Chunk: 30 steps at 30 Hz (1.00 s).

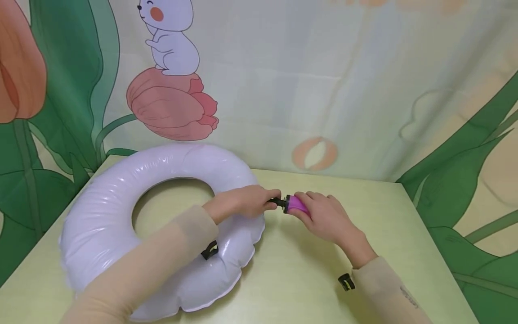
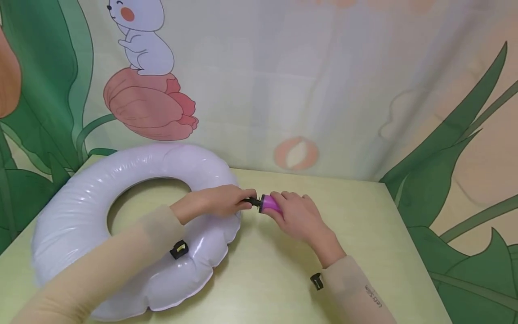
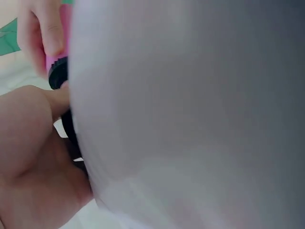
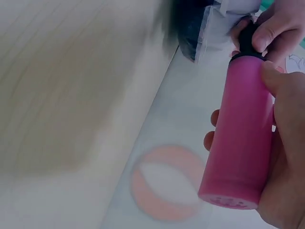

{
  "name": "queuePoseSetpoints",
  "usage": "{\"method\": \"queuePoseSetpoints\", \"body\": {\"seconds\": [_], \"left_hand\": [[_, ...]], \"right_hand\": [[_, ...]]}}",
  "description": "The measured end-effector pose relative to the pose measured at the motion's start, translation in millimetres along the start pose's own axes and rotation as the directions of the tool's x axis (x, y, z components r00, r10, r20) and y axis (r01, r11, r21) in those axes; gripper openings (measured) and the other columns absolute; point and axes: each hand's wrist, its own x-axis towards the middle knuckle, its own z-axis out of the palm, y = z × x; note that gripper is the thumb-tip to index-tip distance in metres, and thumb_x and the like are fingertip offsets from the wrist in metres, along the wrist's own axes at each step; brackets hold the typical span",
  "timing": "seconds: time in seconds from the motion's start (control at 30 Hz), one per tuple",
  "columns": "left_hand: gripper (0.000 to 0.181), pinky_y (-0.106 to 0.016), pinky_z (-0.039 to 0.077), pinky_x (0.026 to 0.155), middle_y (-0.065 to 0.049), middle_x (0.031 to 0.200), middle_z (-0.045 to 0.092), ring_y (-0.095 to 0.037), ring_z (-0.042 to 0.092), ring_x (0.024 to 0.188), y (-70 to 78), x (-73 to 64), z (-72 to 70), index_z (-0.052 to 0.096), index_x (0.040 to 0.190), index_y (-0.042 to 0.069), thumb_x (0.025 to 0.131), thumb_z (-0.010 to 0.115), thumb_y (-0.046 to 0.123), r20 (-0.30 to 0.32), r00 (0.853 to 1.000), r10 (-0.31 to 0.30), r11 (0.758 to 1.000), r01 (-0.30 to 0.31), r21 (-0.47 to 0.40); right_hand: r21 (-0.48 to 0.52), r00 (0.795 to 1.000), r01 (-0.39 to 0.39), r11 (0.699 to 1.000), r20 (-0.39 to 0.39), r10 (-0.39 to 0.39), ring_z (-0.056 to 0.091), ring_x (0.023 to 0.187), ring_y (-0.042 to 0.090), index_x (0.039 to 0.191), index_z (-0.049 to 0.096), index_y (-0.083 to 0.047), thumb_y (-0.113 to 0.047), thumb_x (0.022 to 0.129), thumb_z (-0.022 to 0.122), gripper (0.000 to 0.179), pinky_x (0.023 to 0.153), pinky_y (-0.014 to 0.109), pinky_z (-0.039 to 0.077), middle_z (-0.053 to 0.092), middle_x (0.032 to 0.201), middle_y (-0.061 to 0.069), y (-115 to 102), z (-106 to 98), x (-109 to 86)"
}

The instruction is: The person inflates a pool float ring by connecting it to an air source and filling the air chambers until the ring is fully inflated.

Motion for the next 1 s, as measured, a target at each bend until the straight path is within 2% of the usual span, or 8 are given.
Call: {"method": "queuePoseSetpoints", "body": {"seconds": [0.1, 0.2, 0.3, 0.43, 0.63, 0.73, 0.9, 1.0], "left_hand": [[0.011, -0.037, 0.045, 0.076, -0.004, 0.082, 0.057, -0.023, 0.056, 0.079, -1.9, -3.5, 2.3, 0.052, 0.116, 0.015, 0.110, 0.051, 0.024, -0.040, 0.999, -0.007, 0.999, 0.008, 0.046], [0.015, -0.042, 0.048, 0.080, -0.005, 0.083, 0.058, -0.027, 0.060, 0.082, -6.5, -8.7, 5.9, 0.052, 0.117, 0.013, 0.110, 0.051, 0.026, -0.094, 0.996, 0.002, 0.991, 0.010, 0.136], [0.019, -0.046, 0.049, 0.080, -0.007, 0.083, 0.057, -0.033, 0.060, 0.083, -11.2, -13.3, 9.0, 0.051, 0.114, 0.010, 0.110, 0.050, 0.028, -0.152, 0.988, 0.005, 0.975, 0.030, 0.222], [0.023, -0.049, 0.050, 0.078, -0.008, 0.081, 0.055, -0.035, 0.060, 0.083, -12.6, -15.4, 9.8, 0.051, 0.109, 0.009, 0.110, 0.049, 0.032, -0.206, 0.978, -0.011, 0.958, 0.069, 0.277], [0.023, -0.050, 0.050, 0.073, -0.007, 0.077, 0.053, -0.034, 0.058, 0.079, -3.5, -11.2, 4.3, 0.049, 0.104, 0.012, 0.111, 0.047, 0.034, -0.174, 0.985, 0.009, 0.965, 0.037, 0.260], [0.022, -0.048, 0.049, 0.074, -0.006, 0.077, 0.052, -0.032, 0.057, 0.080, -4.1, -10.6, 0.3, 0.049, 0.104, 0.014, 0.111, 0.047, 0.035, -0.151, 0.988, -0.001, 0.969, 0.038, 0.243], [0.019, -0.048, 0.048, 0.079, -0.004, 0.077, 0.053, -0.031, 0.058, 0.082, -21.1, -19.1, -4.8, 0.050, 0.104, 0.015, 0.111, 0.048, 0.032, -0.151, 0.988, -0.018, 0.979, 0.048, 0.197], [0.017, -0.044, 0.047, 0.077, -0.004, 0.074, 0.053, -0.028, 0.057, 0.077, -21.4, -19.7, -6.4, 0.049, 0.102, 0.015, 0.111, 0.048, 0.031, -0.151, 0.988, -0.015, 0.985, 0.041, 0.168]], "right_hand": [[0.049, 0.999, -0.034, 0.998, 0.025, 0.032, 0.056, 0.074, 0.016, 0.120, 0.065, -0.018, -0.056, 0.101, 0.059, 0.042, 0.066, 0.039, 0.044, 0.061, 0.089, -0.004, 5, -6, -3.3], [0.119, 0.994, -0.094, 0.988, 0.070, 0.086, 0.052, 0.069, 0.014, 0.111, 0.065, -0.023, -0.057, 0.100, 0.059, 0.036, 0.063, 0.036, 0.041, 0.055, 0.079, -0.008, 20, -12, -13.0], [0.154, 0.987, -0.142, 0.978, 0.103, 0.127, 0.050, 0.069, 0.013, 0.110, 0.065, -0.025, -0.060, 0.100, 0.056, 0.038, 0.063, 0.035, 0.040, 0.053, 0.077, -0.009, 34, -16, -22.9], [0.146, 0.987, -0.141, 0.979, 0.096, 0.128, 0.050, 0.070, 0.012, 0.113, 0.065, -0.023, -0.060, 0.101, 0.055, 0.041, 0.062, 0.035, 0.040, 0.053, 0.078, -0.009, 38, -19, -26.7], [0.081, 0.998, -0.025, 0.996, 0.052, 0.021, 0.050, 0.067, 0.013, 0.118, 0.063, -0.014, -0.053, 0.104, 0.055, 0.042, 0.062, 0.034, 0.041, 0.053, 0.080, -0.007, 9, -15, -5.3], [0.060, 0.999, -0.013, 0.998, 0.045, 0.010, 0.050, 0.067, 0.013, 0.118, 0.062, -0.013, -0.052, 0.104, 0.055, 0.042, 0.061, 0.034, 0.042, 0.054, 0.081, -0.006, 0, -15, 2.1], [0.101, 0.993, -0.083, 0.991, 0.094, 0.073, 0.051, 0.070, 0.014, 0.115, 0.063, -0.020, -0.056, 0.102, 0.055, 0.040, 0.064, 0.035, 0.041, 0.054, 0.080, -0.007, 24, -27, -9.7], [0.099, 0.992, -0.091, 0.991, 0.094, 0.082, 0.051, 0.072, 0.014, 0.121, 0.064, -0.018, -0.055, 0.103, 0.056, 0.041, 0.065, 0.036, 0.042, 0.055, 0.083, -0.007, 35, -32, -16.2]]}}
